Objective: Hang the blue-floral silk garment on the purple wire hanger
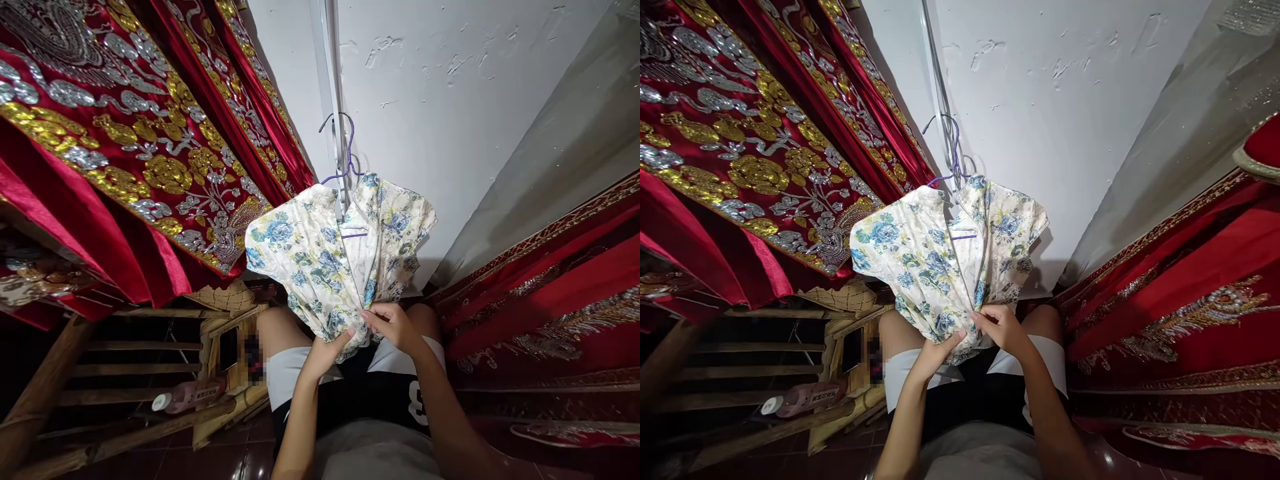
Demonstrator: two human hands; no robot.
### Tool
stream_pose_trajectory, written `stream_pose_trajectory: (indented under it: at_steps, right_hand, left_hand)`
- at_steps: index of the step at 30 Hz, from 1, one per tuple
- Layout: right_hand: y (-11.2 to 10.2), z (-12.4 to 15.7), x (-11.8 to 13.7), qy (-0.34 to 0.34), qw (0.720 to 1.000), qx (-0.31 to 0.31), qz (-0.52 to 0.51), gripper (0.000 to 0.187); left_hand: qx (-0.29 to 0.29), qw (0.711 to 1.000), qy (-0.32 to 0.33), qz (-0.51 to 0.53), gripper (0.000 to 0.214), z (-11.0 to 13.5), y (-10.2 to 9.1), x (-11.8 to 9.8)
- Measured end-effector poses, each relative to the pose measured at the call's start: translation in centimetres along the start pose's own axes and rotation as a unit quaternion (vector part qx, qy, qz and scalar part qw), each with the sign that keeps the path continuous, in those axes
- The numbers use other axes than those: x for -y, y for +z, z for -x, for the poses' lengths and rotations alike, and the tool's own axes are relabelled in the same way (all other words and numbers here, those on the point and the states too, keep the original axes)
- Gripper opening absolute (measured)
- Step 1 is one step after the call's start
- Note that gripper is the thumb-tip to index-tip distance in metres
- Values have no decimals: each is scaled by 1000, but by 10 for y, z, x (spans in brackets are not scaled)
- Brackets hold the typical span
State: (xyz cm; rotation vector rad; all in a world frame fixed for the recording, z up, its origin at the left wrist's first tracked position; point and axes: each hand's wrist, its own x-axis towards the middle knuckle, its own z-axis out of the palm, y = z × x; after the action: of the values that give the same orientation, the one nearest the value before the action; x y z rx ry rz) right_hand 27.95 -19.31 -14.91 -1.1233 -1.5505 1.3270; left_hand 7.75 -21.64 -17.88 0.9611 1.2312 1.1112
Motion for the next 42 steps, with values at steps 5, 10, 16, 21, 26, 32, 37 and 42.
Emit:
stream_pose_trajectory:
  at_steps: [5, 10, 16, 21, 26, 32, 37, 42]
  right_hand:
    - [3, 3, 1, 25, 998, 23, -59, 43]
    - [25, -3, -6, 61, 987, 83, -123, 49]
    - [7, -13, 26, 50, 991, 7, -123, 50]
    - [-40, -72, 120, -63, 980, -135, -133, 44]
    - [-40, -108, 172, -130, 963, -158, -176, 43]
    - [-14, -92, 154, -131, 972, -120, -156, 44]
    - [-12, -83, 162, -174, 974, -101, -99, 41]
    - [-16, -98, 140, -216, 965, -148, -33, 39]
  left_hand:
    - [-266, 946, 176, -52, 84, -4, 7, 14]
    - [-197, 916, 298, -181, 39, -1, 39, 31]
    - [-27, 936, 279, -214, 25, -18, 47, 16]
    - [47, 924, 272, -266, 23, -22, 48, 3]
    - [78, 913, 256, -307, 24, -24, 31, 2]
    - [69, 909, 330, -246, 30, -48, 20, -63]
    - [-37, 810, 530, -247, 36, -68, 39, -174]
    - [-43, 715, 608, -342, 23, -75, 53, -221]
